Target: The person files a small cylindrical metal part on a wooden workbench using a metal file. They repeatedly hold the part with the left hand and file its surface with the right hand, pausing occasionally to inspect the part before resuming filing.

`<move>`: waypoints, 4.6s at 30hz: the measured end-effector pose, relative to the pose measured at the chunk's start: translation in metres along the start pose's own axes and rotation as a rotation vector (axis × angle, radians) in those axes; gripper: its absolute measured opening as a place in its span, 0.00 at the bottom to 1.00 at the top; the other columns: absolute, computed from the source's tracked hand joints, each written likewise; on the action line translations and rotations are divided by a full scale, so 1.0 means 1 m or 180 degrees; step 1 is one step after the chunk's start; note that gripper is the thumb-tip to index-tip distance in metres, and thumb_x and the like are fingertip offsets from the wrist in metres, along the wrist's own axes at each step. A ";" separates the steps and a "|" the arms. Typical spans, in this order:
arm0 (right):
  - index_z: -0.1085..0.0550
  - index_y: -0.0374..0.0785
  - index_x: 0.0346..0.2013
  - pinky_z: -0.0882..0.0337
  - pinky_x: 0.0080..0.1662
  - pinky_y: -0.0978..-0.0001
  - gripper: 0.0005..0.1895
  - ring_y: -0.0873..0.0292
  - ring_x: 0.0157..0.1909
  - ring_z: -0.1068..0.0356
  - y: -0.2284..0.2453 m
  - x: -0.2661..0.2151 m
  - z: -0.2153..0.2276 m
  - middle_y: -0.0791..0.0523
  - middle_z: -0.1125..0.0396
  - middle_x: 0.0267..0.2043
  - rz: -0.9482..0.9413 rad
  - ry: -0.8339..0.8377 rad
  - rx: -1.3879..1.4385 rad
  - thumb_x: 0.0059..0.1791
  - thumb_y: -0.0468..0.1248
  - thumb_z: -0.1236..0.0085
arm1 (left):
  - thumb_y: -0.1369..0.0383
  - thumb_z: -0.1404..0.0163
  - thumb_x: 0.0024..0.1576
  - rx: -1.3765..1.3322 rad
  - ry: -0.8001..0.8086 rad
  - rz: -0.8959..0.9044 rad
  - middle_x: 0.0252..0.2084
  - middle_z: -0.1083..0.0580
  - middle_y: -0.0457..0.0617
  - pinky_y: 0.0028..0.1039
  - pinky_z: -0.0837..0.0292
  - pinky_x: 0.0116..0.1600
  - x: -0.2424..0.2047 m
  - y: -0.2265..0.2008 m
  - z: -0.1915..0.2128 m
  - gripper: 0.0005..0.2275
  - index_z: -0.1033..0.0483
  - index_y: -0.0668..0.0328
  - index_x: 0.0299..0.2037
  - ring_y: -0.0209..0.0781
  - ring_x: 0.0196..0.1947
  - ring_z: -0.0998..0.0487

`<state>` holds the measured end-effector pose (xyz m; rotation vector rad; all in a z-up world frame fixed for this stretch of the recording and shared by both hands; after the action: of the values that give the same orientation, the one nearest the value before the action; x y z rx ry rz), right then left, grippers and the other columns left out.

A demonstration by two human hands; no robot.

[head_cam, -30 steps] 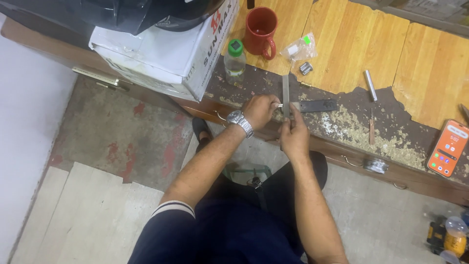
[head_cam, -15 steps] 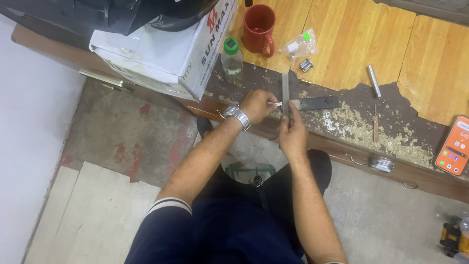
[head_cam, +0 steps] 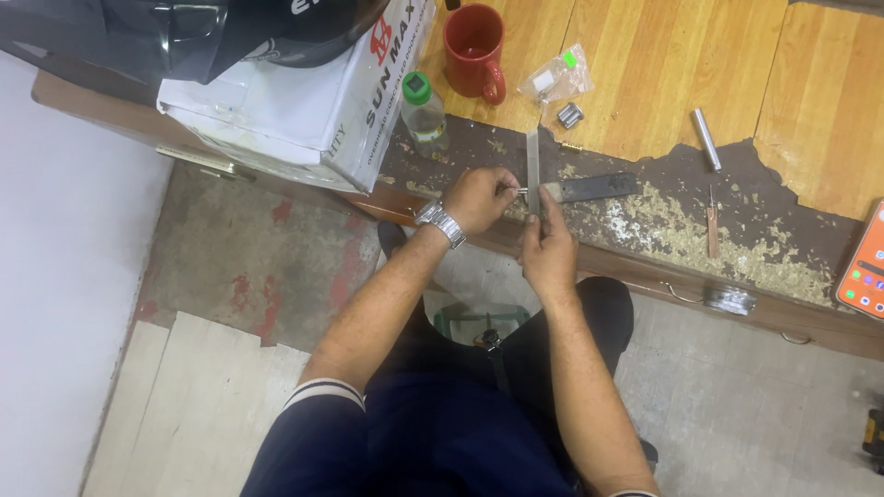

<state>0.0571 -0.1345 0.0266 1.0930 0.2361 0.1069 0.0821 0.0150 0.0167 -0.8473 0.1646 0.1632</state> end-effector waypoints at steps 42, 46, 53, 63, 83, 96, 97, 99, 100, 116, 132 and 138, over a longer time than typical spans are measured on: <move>0.37 0.35 0.68 0.28 0.22 0.73 0.24 0.60 0.22 0.28 0.018 0.007 -0.002 0.49 0.28 0.26 -0.0102 0.0157 -0.0373 0.56 0.30 0.58 | 0.65 0.49 0.59 0.0341 -0.0295 -0.0151 0.42 0.18 0.49 0.43 0.26 0.53 -0.007 0.002 -0.001 0.08 0.19 0.47 0.45 0.49 0.48 0.18; 0.37 0.36 0.69 0.27 0.53 0.43 0.26 0.37 0.61 0.34 0.036 0.000 -0.002 0.36 0.36 0.62 -0.0122 0.0159 -0.0633 0.55 0.29 0.56 | 0.67 0.50 0.60 0.0337 -0.0345 -0.0181 0.42 0.18 0.48 0.42 0.25 0.53 -0.005 0.008 -0.008 0.08 0.20 0.47 0.47 0.48 0.48 0.18; 0.36 0.36 0.69 0.29 0.53 0.40 0.26 0.35 0.59 0.35 0.041 -0.017 0.002 0.35 0.36 0.60 -0.0223 0.0186 -0.1082 0.55 0.31 0.55 | 0.66 0.49 0.60 0.0442 -0.0419 -0.0256 0.41 0.18 0.47 0.39 0.23 0.50 -0.005 0.005 -0.008 0.08 0.20 0.47 0.47 0.45 0.47 0.18; 0.34 0.38 0.68 0.27 0.49 0.41 0.25 0.35 0.56 0.32 0.035 -0.006 -0.001 0.34 0.34 0.56 -0.0068 0.0146 -0.1240 0.54 0.31 0.54 | 0.64 0.49 0.60 0.0516 -0.0470 -0.0404 0.39 0.18 0.43 0.39 0.22 0.50 0.003 0.017 -0.014 0.08 0.21 0.44 0.47 0.43 0.46 0.17; 0.31 0.40 0.66 0.25 0.47 0.39 0.25 0.34 0.52 0.29 0.019 -0.002 -0.004 0.37 0.31 0.55 0.0004 0.0088 -0.1442 0.53 0.33 0.53 | 0.64 0.49 0.60 0.0635 -0.0454 -0.0560 0.39 0.18 0.43 0.40 0.22 0.50 0.008 0.024 -0.023 0.08 0.21 0.43 0.47 0.44 0.45 0.18; 0.31 0.41 0.66 0.24 0.43 0.40 0.24 0.36 0.48 0.27 0.026 -0.027 -0.004 0.37 0.29 0.50 0.0018 -0.0130 -0.1129 0.53 0.32 0.52 | 0.65 0.49 0.59 0.0472 -0.0441 -0.0272 0.35 0.18 0.47 0.41 0.21 0.48 0.004 0.015 -0.005 0.10 0.22 0.45 0.49 0.47 0.42 0.17; 0.31 0.41 0.66 0.24 0.43 0.40 0.24 0.36 0.48 0.27 0.026 -0.030 0.001 0.37 0.29 0.50 0.0034 -0.0144 -0.1127 0.53 0.32 0.52 | 0.65 0.49 0.59 0.0475 -0.0455 -0.0288 0.35 0.18 0.47 0.41 0.21 0.48 0.004 0.013 -0.003 0.10 0.22 0.45 0.49 0.47 0.42 0.17; 0.32 0.41 0.66 0.24 0.43 0.41 0.24 0.35 0.47 0.27 0.019 -0.038 0.007 0.35 0.30 0.50 -0.0180 0.0016 -0.1055 0.54 0.34 0.54 | 0.65 0.48 0.59 0.0457 -0.0382 -0.0352 0.35 0.18 0.46 0.39 0.22 0.49 0.001 0.006 -0.002 0.09 0.21 0.45 0.48 0.46 0.42 0.16; 0.32 0.41 0.66 0.24 0.43 0.41 0.24 0.35 0.47 0.27 0.010 -0.037 0.010 0.35 0.30 0.50 -0.0177 -0.0002 -0.1055 0.54 0.34 0.54 | 0.65 0.48 0.59 0.0458 -0.0383 -0.0371 0.35 0.18 0.46 0.39 0.22 0.49 0.001 0.005 -0.001 0.09 0.21 0.45 0.48 0.46 0.42 0.16; 0.31 0.29 0.59 0.37 0.15 0.74 0.17 0.63 0.13 0.35 -0.076 0.000 0.068 0.53 0.33 0.19 -0.0145 -0.0596 0.0827 0.56 0.31 0.49 | 0.67 0.49 0.59 -0.0021 0.0283 -0.0018 0.44 0.19 0.53 0.42 0.24 0.54 0.009 0.000 0.005 0.10 0.20 0.53 0.48 0.53 0.50 0.19; 0.26 0.34 0.55 0.35 0.21 0.72 0.15 0.62 0.15 0.33 -0.079 0.005 0.076 0.56 0.34 0.17 -0.0436 -0.0306 0.1033 0.56 0.37 0.48 | 0.68 0.50 0.57 0.0007 0.0358 0.0136 0.42 0.19 0.53 0.37 0.23 0.52 0.019 0.003 -0.007 0.12 0.19 0.54 0.49 0.47 0.44 0.18; 0.30 0.27 0.57 0.34 0.22 0.69 0.20 0.61 0.16 0.32 -0.089 0.008 0.072 0.54 0.33 0.17 -0.0490 -0.0279 0.1021 0.55 0.38 0.47 | 0.66 0.46 0.58 -0.0056 0.0168 0.0063 0.44 0.19 0.54 0.39 0.22 0.49 0.013 0.007 -0.007 0.11 0.18 0.52 0.49 0.51 0.47 0.18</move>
<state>0.0800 -0.2362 -0.0220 1.3902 0.2632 -0.1207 0.0925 0.0153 0.0040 -0.8680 0.2215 0.1611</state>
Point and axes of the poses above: each hand's wrist, its own x-axis towards the middle knuckle, its own z-axis out of the back of the hand, y = z × x, the point moved 8 cm from there along x, towards the middle knuckle
